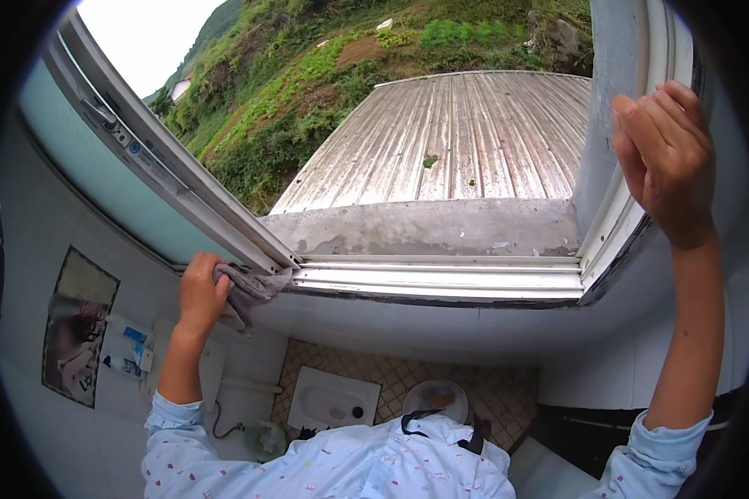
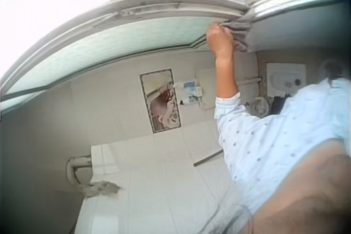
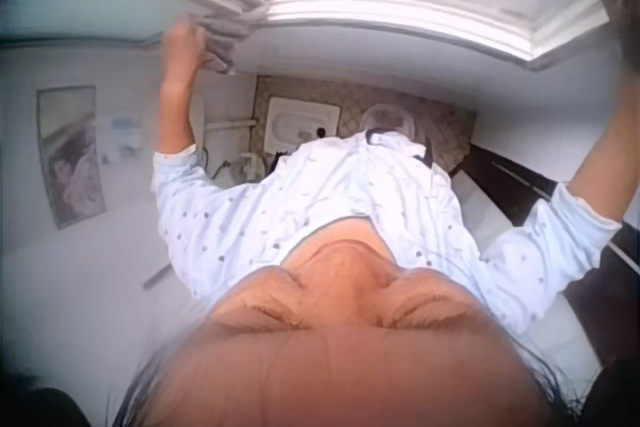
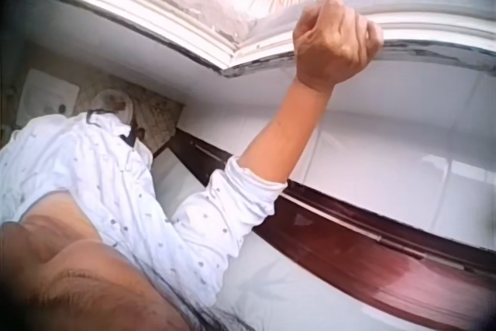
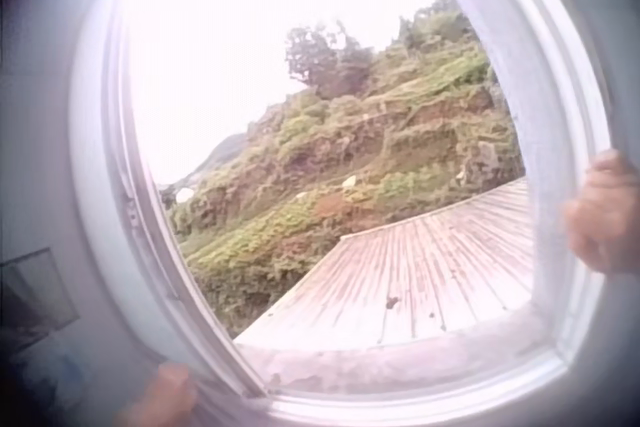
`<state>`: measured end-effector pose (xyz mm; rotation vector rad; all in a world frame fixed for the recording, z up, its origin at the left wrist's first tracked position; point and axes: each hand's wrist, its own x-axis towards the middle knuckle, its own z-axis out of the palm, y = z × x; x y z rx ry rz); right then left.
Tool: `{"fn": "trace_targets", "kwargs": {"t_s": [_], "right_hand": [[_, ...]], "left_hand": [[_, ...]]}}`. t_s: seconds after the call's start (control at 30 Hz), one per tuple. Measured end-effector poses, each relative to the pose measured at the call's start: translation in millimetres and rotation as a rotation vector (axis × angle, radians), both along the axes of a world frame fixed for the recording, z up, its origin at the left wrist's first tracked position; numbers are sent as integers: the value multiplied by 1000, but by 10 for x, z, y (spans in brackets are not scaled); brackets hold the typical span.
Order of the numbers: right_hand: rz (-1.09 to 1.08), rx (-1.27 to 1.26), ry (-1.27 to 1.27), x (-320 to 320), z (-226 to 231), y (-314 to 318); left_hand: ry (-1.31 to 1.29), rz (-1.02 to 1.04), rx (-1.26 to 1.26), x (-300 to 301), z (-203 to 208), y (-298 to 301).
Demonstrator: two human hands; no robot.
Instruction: The person wipes the window frame and sill with a cloth, moving along the lower and side edges. The person opens and closes the window during the process and continues wiping the frame and sill.
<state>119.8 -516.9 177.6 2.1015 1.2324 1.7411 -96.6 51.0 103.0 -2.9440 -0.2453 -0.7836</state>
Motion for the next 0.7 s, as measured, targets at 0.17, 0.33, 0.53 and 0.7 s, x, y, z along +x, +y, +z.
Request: {"fn": "trace_targets", "kwargs": {"t_s": [0.17,0.33,0.53,0.7], "right_hand": [[-8,-14,-24,19,-16,13],[-12,-27,-22,16,4,-8],[-56,-25,50,-46,20,-6],[-20,-52,-32,-13,12,-56]], "left_hand": [[-189,-334,-140,419,-108,-528],[-73,-476,-79,960,-539,-947],[299,-341,-74,1261,-848,-937],[451,-210,46,1394,-862,-926]]}}
